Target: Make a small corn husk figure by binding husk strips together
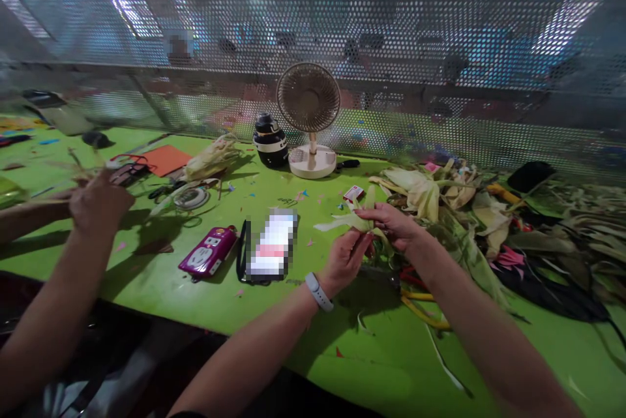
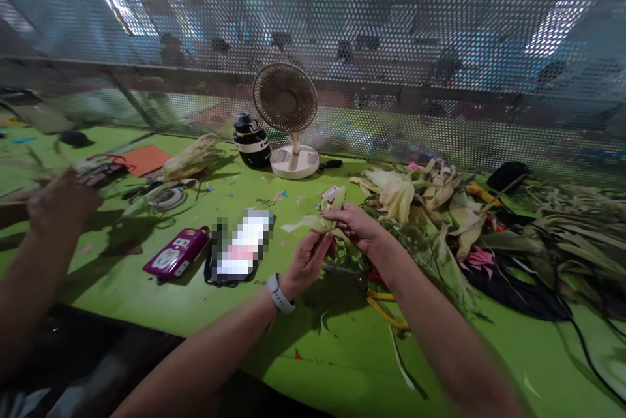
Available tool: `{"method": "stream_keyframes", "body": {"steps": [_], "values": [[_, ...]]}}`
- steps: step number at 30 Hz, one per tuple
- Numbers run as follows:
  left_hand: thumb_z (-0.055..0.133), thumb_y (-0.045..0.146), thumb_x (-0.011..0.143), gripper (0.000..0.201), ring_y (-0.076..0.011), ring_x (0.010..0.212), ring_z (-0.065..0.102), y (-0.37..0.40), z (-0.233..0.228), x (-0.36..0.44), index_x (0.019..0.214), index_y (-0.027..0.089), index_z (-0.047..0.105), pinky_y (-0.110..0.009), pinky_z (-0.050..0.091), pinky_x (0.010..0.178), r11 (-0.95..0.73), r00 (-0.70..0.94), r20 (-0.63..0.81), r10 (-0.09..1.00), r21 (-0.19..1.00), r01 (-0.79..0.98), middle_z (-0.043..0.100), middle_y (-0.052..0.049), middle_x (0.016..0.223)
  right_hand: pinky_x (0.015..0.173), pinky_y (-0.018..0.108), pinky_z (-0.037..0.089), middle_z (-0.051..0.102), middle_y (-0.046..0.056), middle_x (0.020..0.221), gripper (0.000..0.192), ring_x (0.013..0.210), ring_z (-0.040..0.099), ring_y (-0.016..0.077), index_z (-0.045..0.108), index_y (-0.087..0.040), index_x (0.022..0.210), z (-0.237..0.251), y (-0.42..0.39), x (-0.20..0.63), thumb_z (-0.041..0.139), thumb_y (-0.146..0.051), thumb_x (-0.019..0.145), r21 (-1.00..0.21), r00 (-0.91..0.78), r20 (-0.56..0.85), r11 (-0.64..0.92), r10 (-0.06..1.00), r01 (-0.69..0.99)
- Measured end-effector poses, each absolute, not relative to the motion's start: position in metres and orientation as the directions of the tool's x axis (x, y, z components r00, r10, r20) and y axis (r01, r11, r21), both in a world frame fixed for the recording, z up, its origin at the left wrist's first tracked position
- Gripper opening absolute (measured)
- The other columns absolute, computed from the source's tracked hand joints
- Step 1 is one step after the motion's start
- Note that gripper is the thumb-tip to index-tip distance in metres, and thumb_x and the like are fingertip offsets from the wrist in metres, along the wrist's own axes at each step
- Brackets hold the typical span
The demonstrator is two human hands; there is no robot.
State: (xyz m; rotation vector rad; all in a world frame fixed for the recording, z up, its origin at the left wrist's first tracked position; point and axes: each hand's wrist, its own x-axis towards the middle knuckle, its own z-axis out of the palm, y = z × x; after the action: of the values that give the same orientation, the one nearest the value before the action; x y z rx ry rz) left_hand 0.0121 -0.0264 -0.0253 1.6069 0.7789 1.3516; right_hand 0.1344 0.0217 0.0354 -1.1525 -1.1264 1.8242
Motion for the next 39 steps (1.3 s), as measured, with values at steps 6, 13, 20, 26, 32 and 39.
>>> {"method": "stream_keyframes", "body": {"steps": [6,13,20,26,32,39], "values": [[0.04,0.046,0.092,0.033,-0.0132,0.056,0.051,-0.029,-0.023,0.013,0.074,0.02,0.05,-0.028,0.042,0.058,-0.38,0.227,0.393,0.891,0.92,-0.101,0.057,-0.002,0.064,0.036,0.021,0.04,0.06,-0.002,0.051,0.02,0.038,0.051,0.0107,0.058,-0.016,0.071,0.033,0.021,0.135,0.074,-0.027,0.064,-0.897,-0.433,-0.331,-0.421,0.839,-0.131],[0.036,0.041,0.094,0.031,-0.0146,0.06,0.053,-0.03,-0.02,0.014,0.076,0.02,0.05,-0.031,0.045,0.062,-0.379,0.251,0.387,0.887,0.922,-0.081,0.059,-0.004,0.067,0.049,0.021,0.045,0.064,0.0,0.06,0.023,0.051,0.057,0.0107,0.062,-0.014,0.073,0.032,0.022,0.132,0.078,-0.025,0.06,-0.897,-0.365,-0.307,-0.395,0.879,-0.196],[0.038,0.037,0.094,0.025,-0.0136,0.063,0.053,-0.028,-0.02,0.012,0.08,0.02,0.05,-0.029,0.044,0.063,-0.395,0.248,0.402,0.881,0.915,-0.078,0.06,-0.003,0.071,0.042,0.024,0.033,0.056,0.003,0.052,0.059,0.045,0.047,0.011,0.06,-0.016,0.06,0.047,0.029,0.157,0.05,-0.072,0.075,-0.944,-0.273,-0.313,-0.266,0.91,0.196],[0.037,0.041,0.094,0.024,-0.0126,0.058,0.052,-0.021,-0.024,0.014,0.085,0.021,0.047,-0.027,0.044,0.058,-0.377,0.169,0.386,0.907,0.922,-0.085,0.058,-0.002,0.069,0.044,0.021,0.026,0.047,-0.004,0.054,0.04,0.047,0.039,0.0078,0.06,-0.016,0.071,0.064,0.014,0.169,0.067,-0.056,0.071,-0.913,-0.381,-0.062,0.102,0.923,0.396],[0.041,0.038,0.092,0.021,-0.0135,0.062,0.053,-0.017,-0.028,0.012,0.095,0.02,0.051,-0.028,0.045,0.06,-0.461,0.025,0.461,0.887,0.887,-0.028,0.059,-0.003,0.075,0.053,0.023,0.034,0.056,-0.001,0.064,0.022,0.058,0.046,0.0105,0.059,-0.016,0.071,0.07,-0.007,0.152,0.06,-0.036,0.081,-0.786,-0.493,0.018,0.318,0.87,0.531],[0.041,0.034,0.092,0.022,-0.0158,0.071,0.055,-0.013,-0.036,0.013,0.093,0.018,0.056,-0.03,0.047,0.068,-0.544,0.058,0.542,0.838,0.838,0.039,0.059,-0.004,0.077,0.054,0.024,0.034,0.051,-0.003,0.066,0.041,0.056,0.044,0.0106,0.06,-0.02,0.112,0.067,-0.008,0.139,0.064,-0.041,0.078,-0.696,-0.393,0.276,0.464,0.877,0.548]]}}
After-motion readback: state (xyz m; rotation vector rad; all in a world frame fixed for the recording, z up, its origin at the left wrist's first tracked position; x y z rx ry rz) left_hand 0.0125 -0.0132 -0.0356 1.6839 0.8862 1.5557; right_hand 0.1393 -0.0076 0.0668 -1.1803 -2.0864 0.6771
